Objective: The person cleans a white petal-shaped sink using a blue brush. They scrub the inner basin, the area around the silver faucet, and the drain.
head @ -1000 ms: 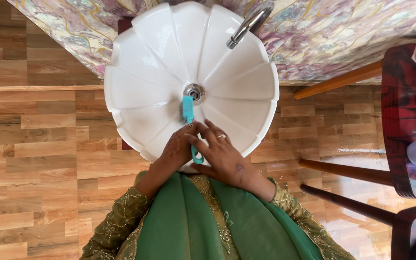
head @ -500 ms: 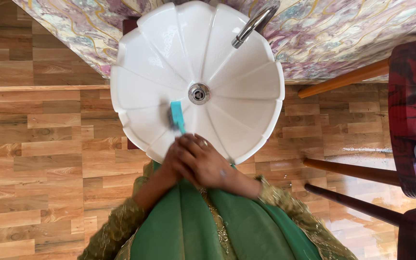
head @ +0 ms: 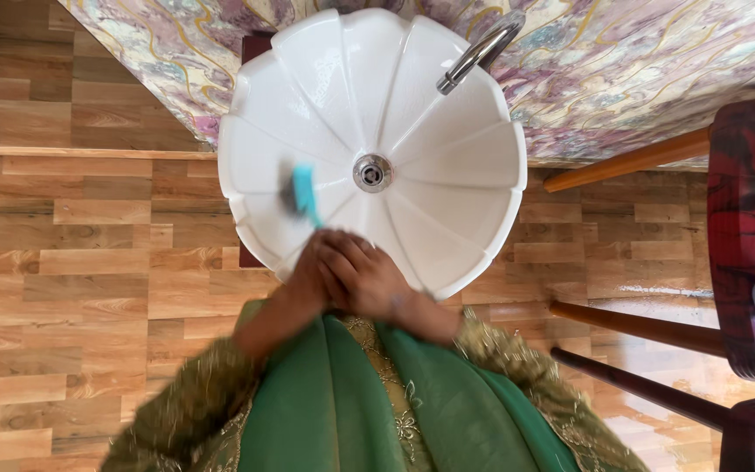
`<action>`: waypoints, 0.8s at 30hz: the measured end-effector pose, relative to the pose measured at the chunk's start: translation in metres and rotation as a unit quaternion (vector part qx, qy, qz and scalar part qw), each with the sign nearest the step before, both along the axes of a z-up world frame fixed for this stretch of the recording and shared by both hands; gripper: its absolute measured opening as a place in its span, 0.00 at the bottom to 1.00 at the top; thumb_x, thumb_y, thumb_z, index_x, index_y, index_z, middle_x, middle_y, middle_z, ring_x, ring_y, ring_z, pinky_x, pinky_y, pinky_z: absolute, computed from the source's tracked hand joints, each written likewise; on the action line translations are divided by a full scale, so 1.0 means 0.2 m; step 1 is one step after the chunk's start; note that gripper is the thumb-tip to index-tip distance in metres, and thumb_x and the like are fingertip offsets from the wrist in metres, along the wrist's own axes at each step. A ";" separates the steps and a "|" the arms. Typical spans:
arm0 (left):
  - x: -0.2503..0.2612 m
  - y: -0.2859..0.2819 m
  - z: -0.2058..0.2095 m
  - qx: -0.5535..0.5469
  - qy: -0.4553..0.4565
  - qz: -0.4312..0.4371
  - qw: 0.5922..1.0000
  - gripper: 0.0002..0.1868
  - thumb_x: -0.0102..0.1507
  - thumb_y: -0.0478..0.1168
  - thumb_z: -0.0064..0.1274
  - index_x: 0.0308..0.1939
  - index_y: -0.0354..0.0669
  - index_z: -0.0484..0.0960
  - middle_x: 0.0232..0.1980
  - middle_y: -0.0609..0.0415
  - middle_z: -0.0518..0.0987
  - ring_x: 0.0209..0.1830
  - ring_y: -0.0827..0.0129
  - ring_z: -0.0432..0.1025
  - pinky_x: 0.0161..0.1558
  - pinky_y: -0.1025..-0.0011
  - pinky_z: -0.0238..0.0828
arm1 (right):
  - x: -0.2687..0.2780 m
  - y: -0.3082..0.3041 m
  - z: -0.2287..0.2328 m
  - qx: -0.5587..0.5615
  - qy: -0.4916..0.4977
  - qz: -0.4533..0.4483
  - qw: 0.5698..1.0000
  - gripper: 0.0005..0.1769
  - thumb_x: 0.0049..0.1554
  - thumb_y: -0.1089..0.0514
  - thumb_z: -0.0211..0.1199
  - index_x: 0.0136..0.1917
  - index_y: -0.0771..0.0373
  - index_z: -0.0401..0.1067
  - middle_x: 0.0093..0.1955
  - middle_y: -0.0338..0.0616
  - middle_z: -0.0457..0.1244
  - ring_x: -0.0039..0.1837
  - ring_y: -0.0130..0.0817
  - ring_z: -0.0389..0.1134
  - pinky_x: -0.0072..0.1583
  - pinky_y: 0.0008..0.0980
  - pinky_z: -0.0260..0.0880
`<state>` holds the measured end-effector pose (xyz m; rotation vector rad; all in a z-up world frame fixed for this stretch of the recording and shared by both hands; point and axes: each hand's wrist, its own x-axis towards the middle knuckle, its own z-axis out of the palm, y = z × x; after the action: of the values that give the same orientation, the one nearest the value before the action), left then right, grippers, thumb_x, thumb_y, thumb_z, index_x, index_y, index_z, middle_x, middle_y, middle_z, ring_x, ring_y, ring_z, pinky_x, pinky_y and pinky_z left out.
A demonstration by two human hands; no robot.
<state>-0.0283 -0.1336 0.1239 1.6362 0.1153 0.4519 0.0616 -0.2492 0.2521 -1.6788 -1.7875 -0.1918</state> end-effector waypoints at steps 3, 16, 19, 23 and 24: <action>0.23 0.31 -0.09 0.509 0.112 0.034 0.853 0.12 0.61 0.44 0.54 0.46 0.44 0.80 0.45 0.47 0.80 0.50 0.54 0.73 0.56 0.57 0.69 | 0.16 0.25 -0.15 0.003 -0.087 0.001 0.996 0.22 0.47 0.60 0.64 0.56 0.68 0.71 0.61 0.60 0.66 0.61 0.59 0.71 0.63 0.51 0.72; 0.02 0.32 -0.54 0.467 0.143 0.064 0.870 0.18 0.62 0.44 0.50 0.55 0.43 0.75 0.56 0.45 0.75 0.58 0.53 0.67 0.61 0.55 0.62 | 0.00 0.33 -0.07 -0.068 -0.218 -0.022 0.973 0.20 0.44 0.51 0.61 0.49 0.63 0.75 0.50 0.59 0.68 0.53 0.57 0.72 0.62 0.52 0.73; 0.17 0.36 -0.74 0.421 0.175 0.009 0.890 0.21 0.64 0.45 0.48 0.59 0.41 0.73 0.59 0.42 0.73 0.60 0.50 0.65 0.61 0.54 0.62 | 0.03 0.36 0.00 -0.301 -0.097 -0.091 0.944 0.13 0.62 0.57 0.55 0.54 0.68 0.74 0.53 0.58 0.67 0.56 0.54 0.69 0.62 0.48 0.71; 0.10 0.38 -0.62 0.481 0.145 0.033 0.864 0.23 0.64 0.45 0.46 0.61 0.39 0.71 0.61 0.41 0.71 0.63 0.49 0.65 0.64 0.54 0.63 | 0.01 0.35 0.08 -0.172 -0.090 -0.080 0.978 0.14 0.63 0.55 0.54 0.50 0.67 0.73 0.51 0.57 0.66 0.54 0.53 0.69 0.58 0.48 0.71; 0.08 0.44 -0.55 0.480 0.111 0.052 0.869 0.23 0.65 0.44 0.45 0.62 0.38 0.70 0.62 0.40 0.71 0.64 0.48 0.65 0.66 0.56 0.63 | 0.01 0.36 0.09 -0.048 -0.130 -0.055 0.989 0.13 0.58 0.55 0.55 0.48 0.66 0.72 0.51 0.55 0.67 0.55 0.52 0.70 0.60 0.47 0.72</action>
<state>-0.0124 -0.0465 0.0149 2.6800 0.1656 0.4232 0.0630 -0.1771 0.2700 -1.8945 -1.9201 -0.3947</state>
